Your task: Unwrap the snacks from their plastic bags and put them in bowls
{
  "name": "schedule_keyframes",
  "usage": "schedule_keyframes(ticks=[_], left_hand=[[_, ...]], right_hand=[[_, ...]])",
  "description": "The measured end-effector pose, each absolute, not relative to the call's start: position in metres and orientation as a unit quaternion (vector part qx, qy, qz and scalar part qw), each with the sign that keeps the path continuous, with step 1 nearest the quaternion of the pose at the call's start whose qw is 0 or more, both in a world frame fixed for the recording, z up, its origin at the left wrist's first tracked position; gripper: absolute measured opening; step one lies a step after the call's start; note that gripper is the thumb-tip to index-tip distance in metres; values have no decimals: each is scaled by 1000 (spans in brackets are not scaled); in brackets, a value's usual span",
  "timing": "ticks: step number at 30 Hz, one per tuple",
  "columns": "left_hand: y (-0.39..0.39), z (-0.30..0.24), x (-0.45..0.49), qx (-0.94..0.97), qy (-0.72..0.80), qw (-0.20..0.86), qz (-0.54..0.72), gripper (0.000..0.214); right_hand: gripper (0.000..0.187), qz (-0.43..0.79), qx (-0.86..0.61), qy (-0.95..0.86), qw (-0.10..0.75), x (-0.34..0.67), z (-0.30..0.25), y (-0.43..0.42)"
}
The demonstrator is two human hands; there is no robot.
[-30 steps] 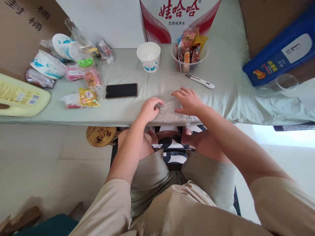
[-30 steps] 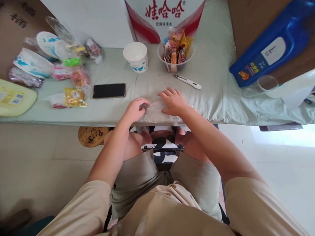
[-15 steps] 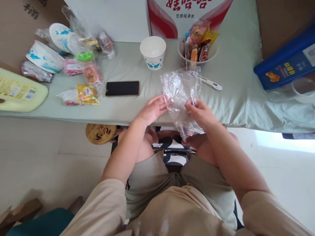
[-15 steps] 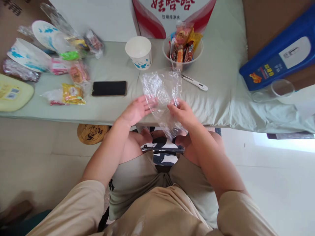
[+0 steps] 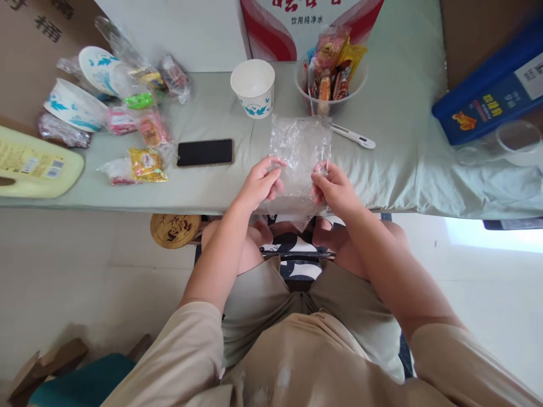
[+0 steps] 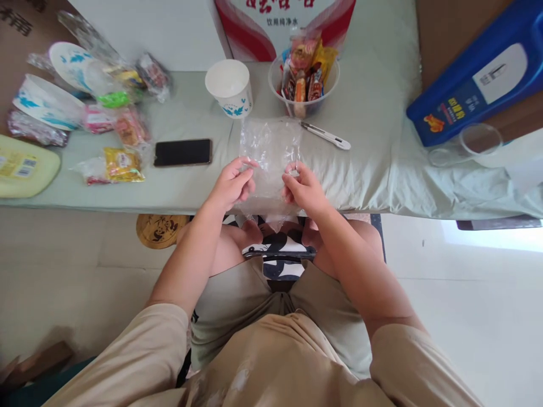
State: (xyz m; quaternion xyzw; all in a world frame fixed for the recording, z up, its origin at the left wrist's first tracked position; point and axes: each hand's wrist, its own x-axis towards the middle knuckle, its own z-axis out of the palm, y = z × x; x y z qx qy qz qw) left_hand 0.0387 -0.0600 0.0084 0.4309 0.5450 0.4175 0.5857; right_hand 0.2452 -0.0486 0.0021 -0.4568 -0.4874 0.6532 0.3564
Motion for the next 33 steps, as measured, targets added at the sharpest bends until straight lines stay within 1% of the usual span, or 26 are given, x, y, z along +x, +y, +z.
schedule_keyframes(ticks=[3, 4, 7, 8, 10, 13, 14, 15, 17, 18, 19, 20, 22, 24, 25, 27, 29, 31, 33], left_hand=[[-58, 10, 36, 397, 509, 601, 472, 17], [-56, 11, 36, 383, 495, 606, 490, 15], [-51, 11, 34, 345, 466, 622, 526, 5], [-48, 11, 33, 341, 462, 627, 527, 7], [-44, 7, 31, 356, 460, 632, 513, 21], [-38, 0, 30, 418, 484, 587, 496, 37], [-36, -2, 30, 440, 501, 557, 495, 38], [-34, -4, 31, 461, 516, 526, 495, 37], [-31, -6, 32, 489, 533, 480, 497, 29], [-29, -7, 33, 493, 533, 470, 503, 25], [-28, -8, 34, 488, 529, 467, 514, 21], [-27, -8, 34, 475, 523, 472, 528, 21], [-26, -8, 34, 440, 507, 505, 542, 35], [-27, -7, 35, 416, 494, 564, 515, 51], [-28, -7, 36, 409, 491, 593, 489, 53], [-31, -6, 37, 400, 496, 628, 446, 46], [-33, -4, 38, 392, 506, 627, 444, 36], [-35, -1, 38, 387, 507, 608, 473, 31], [-36, 1, 38, 387, 505, 598, 488, 28]], right_hand=[[41, 669, -407, -468, 410, 245, 3, -46], [39, 672, -389, -463, 427, 244, 3, -45], [24, 673, -346, -463, 463, 246, 3, -41], [22, 670, -334, -468, 469, 247, 2, -40], [27, 656, -318, -495, 472, 250, 0, -36], [47, 592, -360, -539, 478, 255, -3, -31], [50, 565, -391, -547, 478, 256, -4, -30], [50, 540, -423, -554, 472, 256, -4, -29], [38, 511, -472, -565, 444, 254, -4, -28], [29, 509, -483, -570, 428, 252, -4, -28], [25, 513, -488, -571, 415, 251, -3, -28], [33, 521, -490, -568, 407, 250, -3, -28], [56, 539, -487, -556, 405, 248, -3, -28], [67, 543, -487, -541, 420, 248, -3, -28], [68, 539, -488, -531, 435, 248, -4, -27], [65, 538, -490, -508, 461, 248, -4, -25], [57, 568, -481, -484, 459, 248, -4, -25], [50, 616, -466, -479, 417, 246, -3, -26], [46, 636, -461, -493, 373, 244, -2, -28]])
